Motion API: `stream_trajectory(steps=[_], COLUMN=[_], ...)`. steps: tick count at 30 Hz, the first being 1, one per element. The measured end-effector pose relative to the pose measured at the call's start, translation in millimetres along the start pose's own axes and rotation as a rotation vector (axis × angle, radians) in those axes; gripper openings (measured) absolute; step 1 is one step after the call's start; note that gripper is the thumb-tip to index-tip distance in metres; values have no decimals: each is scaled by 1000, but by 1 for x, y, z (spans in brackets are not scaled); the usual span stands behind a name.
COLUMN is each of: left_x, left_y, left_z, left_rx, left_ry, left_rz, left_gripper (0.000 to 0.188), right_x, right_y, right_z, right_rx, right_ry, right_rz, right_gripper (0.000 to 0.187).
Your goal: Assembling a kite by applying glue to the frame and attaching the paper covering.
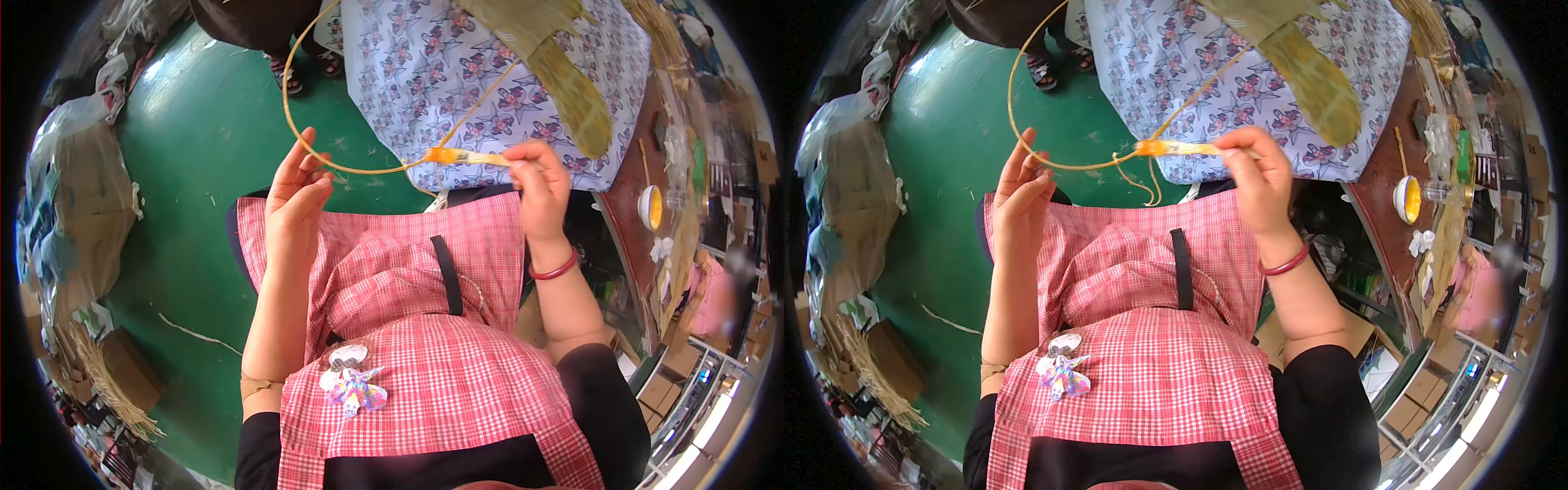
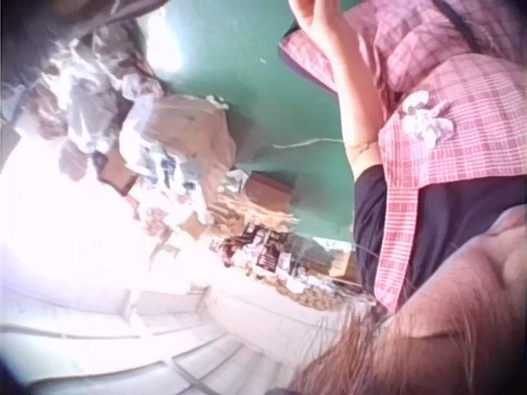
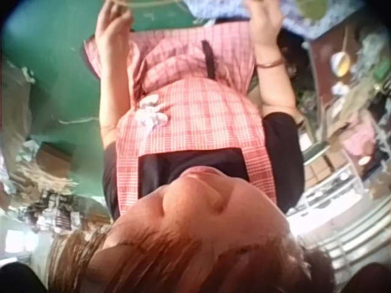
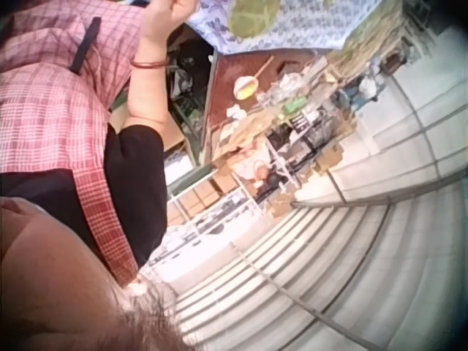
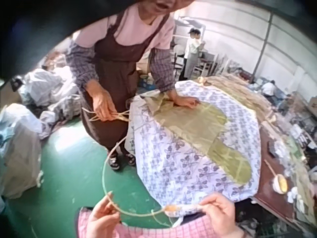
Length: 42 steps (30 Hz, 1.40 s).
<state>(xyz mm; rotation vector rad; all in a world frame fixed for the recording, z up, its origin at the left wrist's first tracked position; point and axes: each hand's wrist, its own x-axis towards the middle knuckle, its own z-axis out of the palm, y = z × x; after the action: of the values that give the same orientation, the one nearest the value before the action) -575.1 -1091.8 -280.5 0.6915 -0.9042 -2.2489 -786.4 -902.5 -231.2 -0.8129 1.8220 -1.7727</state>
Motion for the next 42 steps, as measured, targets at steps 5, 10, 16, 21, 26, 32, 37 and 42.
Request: stream_trajectory(steps=[5,10,16,21,26,32,37,42], left_x=[1,0,0,-1,-8,-11,-13,-13], left_y=[0,-2,-2,-4,-7,-15,-14,-12], left_z=[2,2,1,-5,-9,-5,-2,2], left_rx=[-20,-43,-100,-182,-269,-302,-316,-362], left_ry=[-15,-28,-18,-4,10,53,58,57], left_rz=[-3,-1,-25,-55,-78,-127,-148,-151], left_gripper=[56,56,58,59,52,50,49,48], right_x=[-5,24,13,-26,-23,-4,14,43], right_y=[21,40,37,33,32,12,-25,-37], right_z=[11,-28,-14,31,28,12,61,109], right_rx=[93,34,84,155,4,76,-140,-402], right_ry=[-88,215,273,73,18,216,-225,-404], right_rz=[37,75,98,76,-33,-6,-207,-435], right_gripper=[11,14,14,13,10,10,8,8])
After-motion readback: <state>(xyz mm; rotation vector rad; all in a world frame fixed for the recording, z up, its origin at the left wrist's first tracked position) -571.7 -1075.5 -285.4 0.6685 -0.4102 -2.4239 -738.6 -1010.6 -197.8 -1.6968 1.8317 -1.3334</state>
